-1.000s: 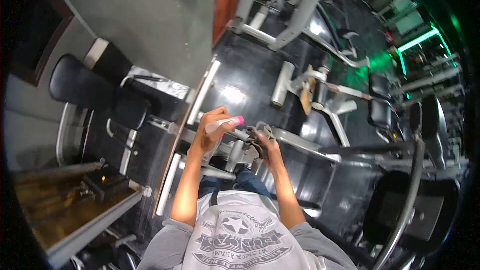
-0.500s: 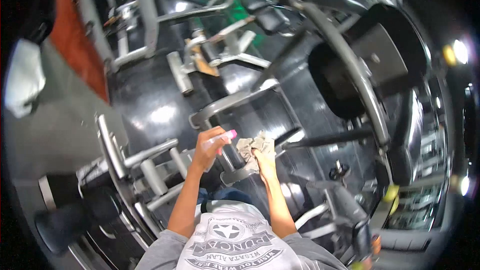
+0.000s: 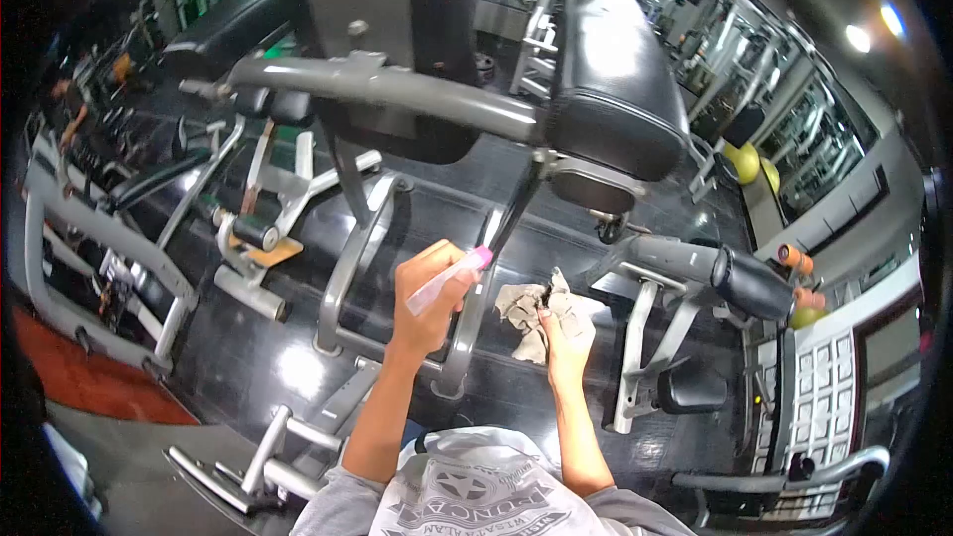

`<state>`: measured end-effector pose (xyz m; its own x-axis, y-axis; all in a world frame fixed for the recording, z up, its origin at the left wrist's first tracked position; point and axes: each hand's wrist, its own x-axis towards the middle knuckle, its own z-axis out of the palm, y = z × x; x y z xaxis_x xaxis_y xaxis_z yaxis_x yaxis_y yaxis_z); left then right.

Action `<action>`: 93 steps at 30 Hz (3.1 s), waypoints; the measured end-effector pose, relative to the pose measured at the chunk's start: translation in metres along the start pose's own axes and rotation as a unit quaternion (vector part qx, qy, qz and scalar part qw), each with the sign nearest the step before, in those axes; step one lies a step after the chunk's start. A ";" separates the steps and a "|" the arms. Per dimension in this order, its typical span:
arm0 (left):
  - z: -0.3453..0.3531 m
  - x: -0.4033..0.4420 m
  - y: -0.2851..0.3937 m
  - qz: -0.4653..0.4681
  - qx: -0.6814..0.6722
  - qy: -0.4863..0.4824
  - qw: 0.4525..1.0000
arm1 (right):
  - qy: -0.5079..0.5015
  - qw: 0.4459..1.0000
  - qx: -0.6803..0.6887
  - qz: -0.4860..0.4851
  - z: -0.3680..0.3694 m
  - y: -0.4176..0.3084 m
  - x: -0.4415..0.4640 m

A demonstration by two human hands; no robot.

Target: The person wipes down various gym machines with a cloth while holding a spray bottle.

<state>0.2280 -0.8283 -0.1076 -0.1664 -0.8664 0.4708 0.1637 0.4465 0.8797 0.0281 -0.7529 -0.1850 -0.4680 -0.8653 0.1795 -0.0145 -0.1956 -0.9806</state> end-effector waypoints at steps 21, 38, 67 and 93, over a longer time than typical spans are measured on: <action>0.025 0.103 0.013 0.027 -0.037 -0.167 0.985 | 0.266 0.861 -0.199 -0.385 0.024 -0.082 0.075; 0.002 0.177 -0.004 0.187 0.008 -0.252 0.950 | 0.436 0.776 -0.299 -0.343 0.039 -0.081 0.081; 0.001 0.163 0.018 0.146 -0.031 -0.277 0.949 | 0.387 0.754 -0.283 -0.450 0.073 -0.064 0.066; 0.024 0.161 0.052 0.134 -0.081 -0.295 0.943 | 0.374 0.747 -0.319 -0.447 0.061 -0.164 0.111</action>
<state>0.1861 -0.9391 0.0159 -0.6021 -0.4313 0.6719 0.4154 0.5495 0.7250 0.0329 -0.8452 0.0002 -0.3795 0.0267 0.9248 -0.9234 -0.0741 -0.3767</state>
